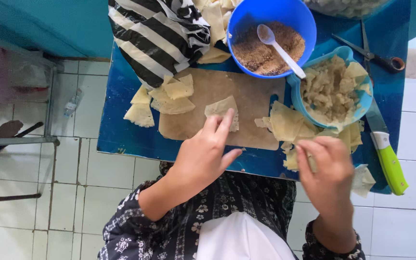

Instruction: The person folds triangular pastry wrappers into cones, spoons brown filling from a blue bowl into each wrapper, and pinches the edges closed, setting the filled pieces aside while taking new wrappers one at a time from the pile on the table.

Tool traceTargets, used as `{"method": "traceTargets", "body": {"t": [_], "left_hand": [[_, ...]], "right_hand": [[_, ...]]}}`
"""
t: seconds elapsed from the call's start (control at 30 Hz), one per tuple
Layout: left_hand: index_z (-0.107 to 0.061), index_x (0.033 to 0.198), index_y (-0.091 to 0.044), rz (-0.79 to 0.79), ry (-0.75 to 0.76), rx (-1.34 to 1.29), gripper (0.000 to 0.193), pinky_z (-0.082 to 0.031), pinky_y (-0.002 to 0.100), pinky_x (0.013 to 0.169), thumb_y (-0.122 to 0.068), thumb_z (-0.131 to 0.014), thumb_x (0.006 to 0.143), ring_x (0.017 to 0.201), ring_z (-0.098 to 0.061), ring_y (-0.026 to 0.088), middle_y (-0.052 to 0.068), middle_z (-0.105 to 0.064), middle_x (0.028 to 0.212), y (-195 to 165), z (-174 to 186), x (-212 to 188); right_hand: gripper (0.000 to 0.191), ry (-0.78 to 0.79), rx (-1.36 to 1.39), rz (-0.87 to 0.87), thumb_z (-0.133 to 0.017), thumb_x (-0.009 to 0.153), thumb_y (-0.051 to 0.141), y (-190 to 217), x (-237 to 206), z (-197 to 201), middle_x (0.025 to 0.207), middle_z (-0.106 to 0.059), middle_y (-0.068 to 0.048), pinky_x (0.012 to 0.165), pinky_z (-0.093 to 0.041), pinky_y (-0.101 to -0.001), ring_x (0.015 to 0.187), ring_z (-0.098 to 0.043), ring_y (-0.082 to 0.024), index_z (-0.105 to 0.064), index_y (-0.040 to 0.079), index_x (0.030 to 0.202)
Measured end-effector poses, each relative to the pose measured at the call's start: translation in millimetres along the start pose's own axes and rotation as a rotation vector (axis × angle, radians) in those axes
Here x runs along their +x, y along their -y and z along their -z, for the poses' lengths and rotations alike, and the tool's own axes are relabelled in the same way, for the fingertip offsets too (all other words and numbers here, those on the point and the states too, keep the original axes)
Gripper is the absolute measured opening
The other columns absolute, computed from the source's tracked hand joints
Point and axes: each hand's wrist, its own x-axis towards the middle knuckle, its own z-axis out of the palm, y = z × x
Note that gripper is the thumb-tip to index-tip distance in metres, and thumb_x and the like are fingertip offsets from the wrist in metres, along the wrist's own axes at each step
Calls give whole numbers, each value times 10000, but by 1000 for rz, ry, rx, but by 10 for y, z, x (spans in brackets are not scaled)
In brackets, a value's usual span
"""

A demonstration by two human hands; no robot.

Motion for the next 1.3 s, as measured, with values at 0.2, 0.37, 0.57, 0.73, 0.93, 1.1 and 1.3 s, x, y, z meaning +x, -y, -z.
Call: {"method": "traceTargets", "body": {"t": [0.2,0.37,0.57,0.73,0.93,1.1,1.3], "left_hand": [[-636,1288,-152,199,-180,-99,312,-562,386,694,-225,-674,987,803,-709,256,64,-646,1114,237,121,21],[-636,1104,-115,208,-230,-20,211,-550,424,711,-214,-711,934,904,-684,308,82,-622,1057,468,-26,295],[-575,1016,-88,172,-161,27,134,-546,437,714,-152,-678,958,917,-668,331,106,-587,1012,471,-84,265],[-574,1026,-98,177,-91,59,128,-544,436,669,-159,-673,972,870,-685,309,78,-595,972,301,-62,178],[-648,1110,-99,108,-145,59,223,-538,419,620,-50,-687,896,861,-679,302,108,-579,1033,273,-21,205],[-666,1121,-79,52,-156,58,306,-558,393,648,11,-688,830,901,-689,285,96,-598,1095,282,-27,148],[-665,1264,-88,73,-265,-249,291,-582,324,719,-21,-661,981,899,-709,208,78,-669,1127,247,26,48]], "right_hand": [[216,118,189,70,-723,906,-14,314,244,-332,1066,-645,-121,834,-542,-401,959,-662,-313,-705,34,1116],[377,254,72,332,-690,801,21,597,592,-669,1145,-654,-133,868,-519,-412,1013,-639,-300,-687,-12,1177],[355,247,-100,444,-645,786,101,475,727,-655,1147,-656,-122,888,-509,-418,1050,-629,-277,-684,0,1124],[374,228,-53,317,-684,787,47,356,627,-444,1094,-658,-110,899,-505,-436,1035,-635,-284,-698,-3,1158],[290,118,-68,-7,-804,831,59,103,408,-194,1058,-667,-141,871,-482,-455,997,-629,-349,-693,16,1096],[179,43,35,-112,-770,879,24,-24,253,-334,1067,-679,-123,895,-513,-406,1003,-645,-316,-689,38,1037],[23,-227,616,-477,-649,1110,16,-14,248,-277,1088,-653,-120,847,-483,-226,921,-589,-158,-657,5,1091]]}}
